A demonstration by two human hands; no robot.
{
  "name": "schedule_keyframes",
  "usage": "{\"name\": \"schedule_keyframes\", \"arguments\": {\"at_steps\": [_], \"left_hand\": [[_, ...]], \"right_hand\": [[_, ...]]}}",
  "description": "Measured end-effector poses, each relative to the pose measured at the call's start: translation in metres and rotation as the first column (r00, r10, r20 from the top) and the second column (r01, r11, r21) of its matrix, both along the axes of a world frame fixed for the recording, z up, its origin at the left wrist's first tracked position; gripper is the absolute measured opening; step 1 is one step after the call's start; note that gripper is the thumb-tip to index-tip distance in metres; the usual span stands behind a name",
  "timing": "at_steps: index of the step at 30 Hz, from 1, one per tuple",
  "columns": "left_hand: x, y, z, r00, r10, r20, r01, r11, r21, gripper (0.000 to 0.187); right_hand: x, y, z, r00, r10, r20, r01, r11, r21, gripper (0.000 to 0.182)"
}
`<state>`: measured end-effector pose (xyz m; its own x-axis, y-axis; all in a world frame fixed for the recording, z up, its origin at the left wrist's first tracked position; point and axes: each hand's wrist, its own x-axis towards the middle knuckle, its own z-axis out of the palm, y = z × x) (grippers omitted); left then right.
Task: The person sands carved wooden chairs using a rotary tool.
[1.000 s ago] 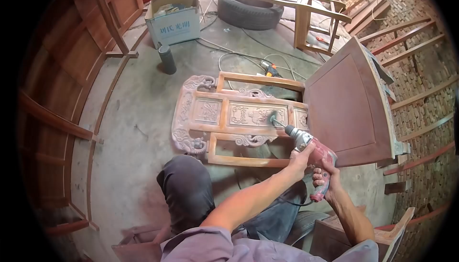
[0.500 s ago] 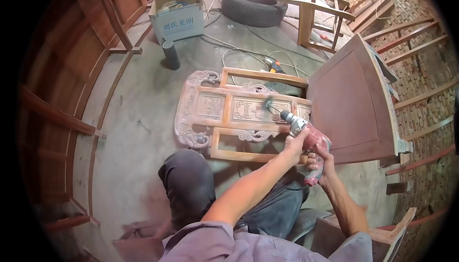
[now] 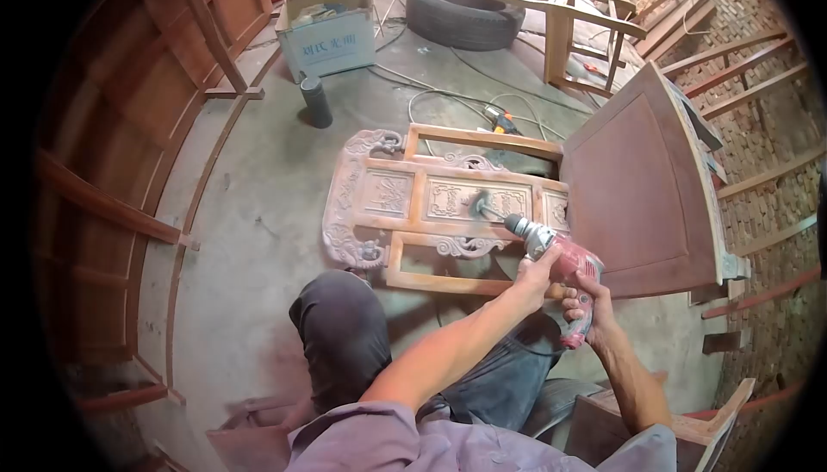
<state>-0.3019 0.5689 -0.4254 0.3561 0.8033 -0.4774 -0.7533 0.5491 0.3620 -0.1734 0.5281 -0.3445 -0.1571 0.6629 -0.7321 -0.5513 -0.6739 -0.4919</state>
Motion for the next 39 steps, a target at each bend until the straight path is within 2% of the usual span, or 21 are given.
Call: {"name": "schedule_keyframes", "arguments": {"at_steps": [3, 5, 7, 8, 9, 11, 14, 15, 17, 20, 23, 24, 27, 28, 31, 34, 36, 39], "left_hand": [[-0.007, 0.009, -0.001, 0.989, -0.019, -0.149, 0.011, 0.998, -0.057, 0.046], [-0.016, 0.013, 0.006, 0.988, -0.058, -0.142, 0.042, 0.993, -0.107, 0.045], [-0.025, 0.019, 0.015, 0.985, -0.094, -0.144, 0.072, 0.986, -0.151, 0.044], [-0.026, 0.013, 0.014, 0.993, -0.058, -0.101, 0.046, 0.992, -0.117, 0.045], [-0.016, 0.009, -0.008, 0.996, 0.007, -0.087, -0.007, 1.0, 0.0, 0.045], [-0.01, 0.0, -0.016, 0.998, 0.037, -0.054, -0.038, 0.999, -0.012, 0.044], [-0.028, 0.003, 0.001, 0.993, 0.008, -0.12, -0.009, 1.0, -0.007, 0.046], [-0.034, 0.007, 0.008, 0.994, -0.031, -0.101, 0.018, 0.992, -0.124, 0.048], [-0.029, 0.02, -0.026, 0.975, -0.037, -0.219, 0.013, 0.994, -0.107, 0.049], [-0.032, 0.011, -0.017, 0.965, 0.106, -0.239, -0.131, 0.987, -0.089, 0.048], [-0.045, 0.017, -0.018, 0.975, 0.098, -0.201, -0.113, 0.992, -0.063, 0.046], [-0.048, 0.024, -0.023, 0.988, 0.073, -0.139, -0.082, 0.995, -0.06, 0.045], [-0.046, 0.027, -0.023, 0.984, 0.047, -0.174, -0.064, 0.993, -0.095, 0.047], [-0.043, 0.021, -0.015, 0.983, 0.051, -0.179, -0.081, 0.983, -0.163, 0.052], [-0.032, 0.001, -0.02, 0.99, 0.064, -0.127, -0.083, 0.986, -0.146, 0.056], [-0.036, 0.01, -0.019, 0.989, 0.029, -0.147, -0.046, 0.992, -0.114, 0.05], [-0.036, 0.017, -0.022, 0.992, 0.019, -0.128, -0.04, 0.986, -0.163, 0.043], [-0.031, 0.004, -0.03, 0.994, 0.079, -0.082, -0.09, 0.987, -0.134, 0.041]], "right_hand": [[-0.005, 0.006, -0.011, 1.0, 0.005, -0.022, -0.005, 1.0, 0.016, 0.025], [-0.01, 0.014, -0.025, 0.999, -0.027, -0.034, 0.029, 0.998, 0.052, 0.025], [-0.008, 0.016, -0.027, 0.999, -0.011, -0.051, 0.011, 1.0, 0.016, 0.024], [-0.005, 0.014, -0.024, 0.998, 0.016, -0.055, -0.016, 1.0, 0.005, 0.024], [-0.005, 0.013, -0.017, 0.997, 0.044, -0.057, -0.044, 0.999, -0.004, 0.024], [-0.005, 0.011, -0.011, 0.996, 0.08, -0.036, -0.08, 0.996, -0.025, 0.024], [-0.015, 0.01, -0.015, 0.999, 0.037, -0.021, -0.037, 0.999, -0.007, 0.024], [-0.013, 0.013, -0.028, 0.999, 0.03, -0.034, -0.029, 0.999, 0.016, 0.024], [-0.025, 0.016, -0.034, 0.998, -0.008, -0.07, 0.01, 1.0, 0.027, 0.024], [-0.025, 0.02, -0.035, 0.994, 0.089, -0.063, -0.087, 0.996, 0.026, 0.024], [-0.037, 0.025, -0.038, 0.993, 0.04, -0.111, -0.039, 0.999, 0.009, 0.024], [-0.042, 0.028, -0.038, 0.996, 0.028, -0.089, -0.027, 1.0, 0.008, 0.023], [-0.04, 0.03, -0.043, 0.993, 0.047, -0.109, -0.044, 0.999, 0.028, 0.023], [-0.033, 0.027, -0.036, 0.992, 0.085, -0.094, -0.083, 0.996, 0.023, 0.023], [-0.012, 0.026, -0.017, 0.974, 0.215, -0.075, -0.219, 0.974, -0.05, 0.02], [-0.017, 0.024, -0.029, 0.988, 0.124, -0.09, -0.125, 0.992, -0.008, 0.019], [-0.02, 0.022, -0.027, 0.991, 0.121, -0.057, -0.123, 0.992, -0.03, 0.018], [-0.015, 0.027, -0.023, 0.984, 0.169, -0.053, -0.172, 0.984, -0.048, 0.019]]}}
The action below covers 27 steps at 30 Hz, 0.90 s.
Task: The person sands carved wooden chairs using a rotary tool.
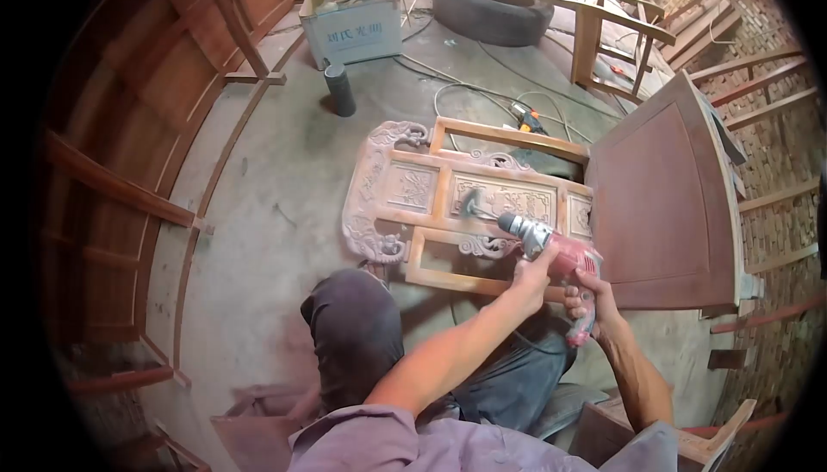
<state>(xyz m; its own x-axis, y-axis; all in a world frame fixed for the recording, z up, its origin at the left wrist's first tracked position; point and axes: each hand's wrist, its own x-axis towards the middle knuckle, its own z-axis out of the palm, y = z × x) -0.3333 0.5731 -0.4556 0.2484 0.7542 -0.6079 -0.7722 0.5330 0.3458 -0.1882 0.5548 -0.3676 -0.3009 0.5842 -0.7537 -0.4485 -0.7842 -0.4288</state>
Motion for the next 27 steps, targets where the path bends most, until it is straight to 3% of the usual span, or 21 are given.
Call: {"name": "schedule_keyframes", "arguments": {"at_steps": [4, 5, 9, 15, 19, 22, 25, 27], "left_hand": [[-0.005, 0.008, 0.009, 0.998, 0.007, -0.055, -0.006, 1.0, 0.014, 0.043], [-0.02, 0.019, 0.012, 0.995, -0.098, -0.014, 0.098, 0.995, -0.009, 0.047], [-0.018, 0.017, 0.005, 0.996, 0.048, -0.072, -0.048, 0.999, 0.0, 0.053], [-0.034, 0.039, 0.008, 0.998, 0.026, -0.051, -0.029, 0.998, -0.058, 0.051], [-0.018, 0.02, 0.0, 0.994, 0.097, -0.056, -0.101, 0.992, -0.074, 0.05], [-0.025, 0.016, 0.009, 0.997, 0.075, -0.029, -0.075, 0.997, 0.012, 0.053], [-0.028, 0.031, 0.006, 1.0, 0.025, 0.0, -0.025, 0.999, -0.022, 0.05], [-0.021, 0.022, 0.009, 0.997, 0.083, -0.006, -0.083, 0.996, -0.033, 0.047]], "right_hand": [[-0.006, 0.005, -0.007, 0.999, -0.028, 0.024, 0.027, 0.999, 0.022, 0.02], [-0.011, 0.008, -0.012, 0.998, -0.059, 0.01, 0.059, 0.998, 0.019, 0.02], [-0.022, 0.018, -0.009, 0.999, -0.02, -0.051, 0.019, 1.0, -0.005, 0.02], [-0.041, 0.031, -0.018, 0.997, -0.08, -0.006, 0.08, 0.996, 0.035, 0.022], [-0.021, 0.034, -0.002, 0.994, 0.106, -0.013, -0.106, 0.994, -0.035, 0.022], [-0.019, 0.033, -0.006, 0.995, 0.09, 0.049, -0.089, 0.996, -0.021, 0.019], [-0.029, 0.036, -0.004, 0.999, 0.007, 0.044, -0.007, 1.0, 0.011, 0.019], [-0.024, 0.035, 0.007, 0.994, 0.097, 0.051, -0.097, 0.995, 0.005, 0.02]]}}
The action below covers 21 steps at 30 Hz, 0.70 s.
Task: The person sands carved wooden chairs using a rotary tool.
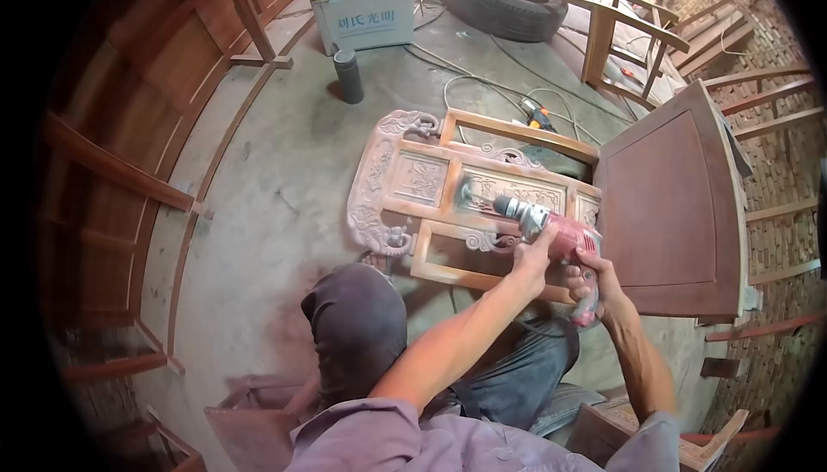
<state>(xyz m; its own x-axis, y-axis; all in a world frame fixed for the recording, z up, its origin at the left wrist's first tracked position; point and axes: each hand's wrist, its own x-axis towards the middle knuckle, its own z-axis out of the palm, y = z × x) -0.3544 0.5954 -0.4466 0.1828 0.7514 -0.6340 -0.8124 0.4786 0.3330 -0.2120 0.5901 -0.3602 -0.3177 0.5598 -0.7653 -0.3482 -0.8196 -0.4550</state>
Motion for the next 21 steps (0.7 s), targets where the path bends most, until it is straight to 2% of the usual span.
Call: {"name": "schedule_keyframes", "arguments": {"at_steps": [2, 5, 6, 9, 12, 13, 14, 16, 19, 21], "left_hand": [[0.003, -0.009, 0.005, 0.998, 0.05, 0.035, -0.051, 0.999, 0.017, 0.042], [-0.002, 0.001, 0.012, 1.0, 0.016, -0.022, -0.015, 1.0, 0.02, 0.05], [0.0, 0.003, 0.008, 0.997, 0.072, -0.018, -0.071, 0.995, 0.07, 0.05], [0.003, -0.005, 0.004, 0.995, 0.088, -0.046, -0.086, 0.995, 0.043, 0.051], [0.007, -0.002, -0.008, 0.996, 0.056, -0.066, -0.054, 0.998, 0.035, 0.053], [0.002, 0.004, -0.006, 0.999, 0.022, -0.047, -0.02, 0.999, 0.038, 0.053], [-0.003, 0.011, -0.004, 1.0, -0.016, -0.027, 0.017, 0.999, 0.037, 0.054], [-0.006, 0.013, -0.003, 0.998, -0.059, 0.0, 0.059, 0.998, 0.017, 0.053], [-0.002, -0.008, 0.011, 0.998, 0.001, 0.066, -0.004, 0.999, 0.043, 0.049], [0.008, -0.011, 0.001, 0.996, 0.013, 0.088, -0.02, 0.997, 0.079, 0.046]], "right_hand": [[0.008, 0.004, 0.001, 0.999, 0.05, -0.001, -0.05, 0.998, -0.024, 0.021], [0.007, 0.003, -0.005, 1.0, -0.009, 0.025, 0.008, 1.0, 0.015, 0.021], [0.001, 0.003, -0.003, 0.999, -0.047, 0.027, 0.047, 0.999, 0.012, 0.021], [0.004, 0.004, 0.004, 0.997, 0.064, 0.045, -0.064, 0.998, 0.004, 0.02], [0.002, 0.006, 0.001, 0.998, 0.054, 0.025, -0.055, 0.998, 0.037, 0.019], [0.002, 0.004, -0.004, 0.999, 0.038, 0.035, -0.04, 0.997, 0.058, 0.019], [0.005, 0.007, -0.015, 1.0, -0.026, -0.004, 0.026, 1.0, 0.01, 0.02], [0.0, 0.005, -0.007, 0.999, -0.031, 0.01, 0.031, 1.0, 0.0, 0.021], [0.009, 0.005, -0.001, 0.999, 0.033, 0.012, -0.032, 0.999, -0.032, 0.021], [0.011, -0.003, 0.006, 0.999, 0.039, 0.033, -0.039, 0.999, -0.014, 0.021]]}}
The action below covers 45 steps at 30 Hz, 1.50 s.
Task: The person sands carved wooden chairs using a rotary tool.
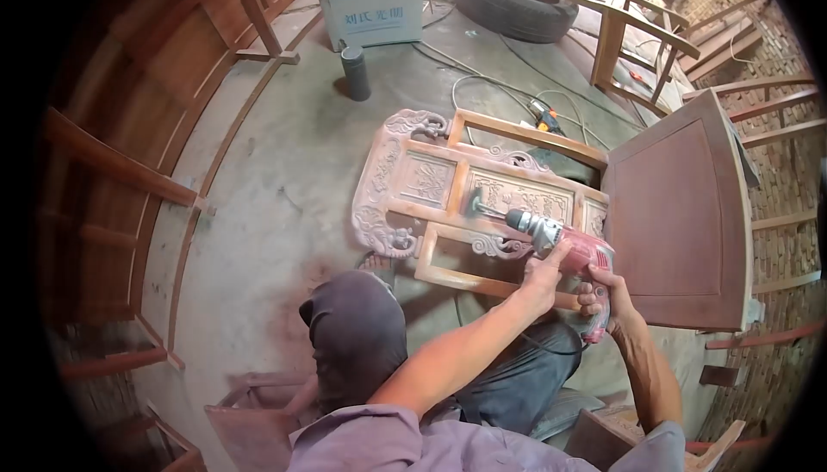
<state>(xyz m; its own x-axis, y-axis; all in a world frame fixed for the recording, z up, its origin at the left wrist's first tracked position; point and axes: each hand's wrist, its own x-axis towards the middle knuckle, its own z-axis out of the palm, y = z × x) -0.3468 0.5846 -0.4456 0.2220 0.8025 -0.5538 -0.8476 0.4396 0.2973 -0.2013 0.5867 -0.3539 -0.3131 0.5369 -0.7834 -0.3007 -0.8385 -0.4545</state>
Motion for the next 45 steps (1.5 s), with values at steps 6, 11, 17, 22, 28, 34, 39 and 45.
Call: {"name": "schedule_keyframes", "arguments": {"at_steps": [6, 11, 17, 22, 28, 34, 39, 45], "left_hand": [[-0.003, 0.012, -0.005, 0.996, -0.064, -0.053, 0.061, 0.996, -0.058, 0.048], [-0.017, 0.038, -0.013, 0.977, -0.049, -0.208, 0.031, 0.996, -0.089, 0.06], [-0.012, 0.059, -0.042, 0.968, 0.013, -0.252, -0.034, 0.996, -0.081, 0.053], [0.005, 0.051, -0.057, 0.959, -0.016, -0.281, -0.026, 0.989, -0.144, 0.049], [0.0, 0.0, -0.011, 0.989, -0.01, -0.147, 0.004, 0.999, -0.045, 0.052], [-0.007, 0.03, -0.018, 0.968, -0.053, -0.245, 0.021, 0.991, -0.13, 0.048], [-0.011, 0.021, -0.025, 0.956, -0.006, -0.294, -0.019, 0.996, -0.082, 0.047], [-0.039, 0.039, -0.019, 0.949, 0.008, -0.314, -0.031, 0.997, -0.067, 0.046]], "right_hand": [[0.003, 0.007, -0.012, 0.998, -0.041, -0.053, 0.04, 0.999, -0.012, 0.019], [-0.014, 0.024, -0.033, 0.995, -0.073, -0.068, 0.077, 0.996, 0.054, 0.018], [-0.015, 0.037, -0.055, 0.987, -0.083, -0.136, 0.09, 0.995, 0.044, 0.021], [-0.004, 0.029, -0.049, 0.985, -0.087, -0.151, 0.084, 0.996, -0.028, 0.022], [0.008, 0.009, -0.03, 0.993, 0.008, -0.117, -0.012, 0.999, -0.038, 0.022], [-0.012, 0.005, -0.042, 0.968, -0.191, -0.163, 0.189, 0.982, -0.028, 0.022], [-0.015, 0.004, -0.041, 0.976, -0.095, -0.198, 0.089, 0.995, -0.039, 0.021], [-0.042, 0.014, -0.063, 0.95, -0.188, -0.25, 0.192, 0.981, -0.008, 0.022]]}}
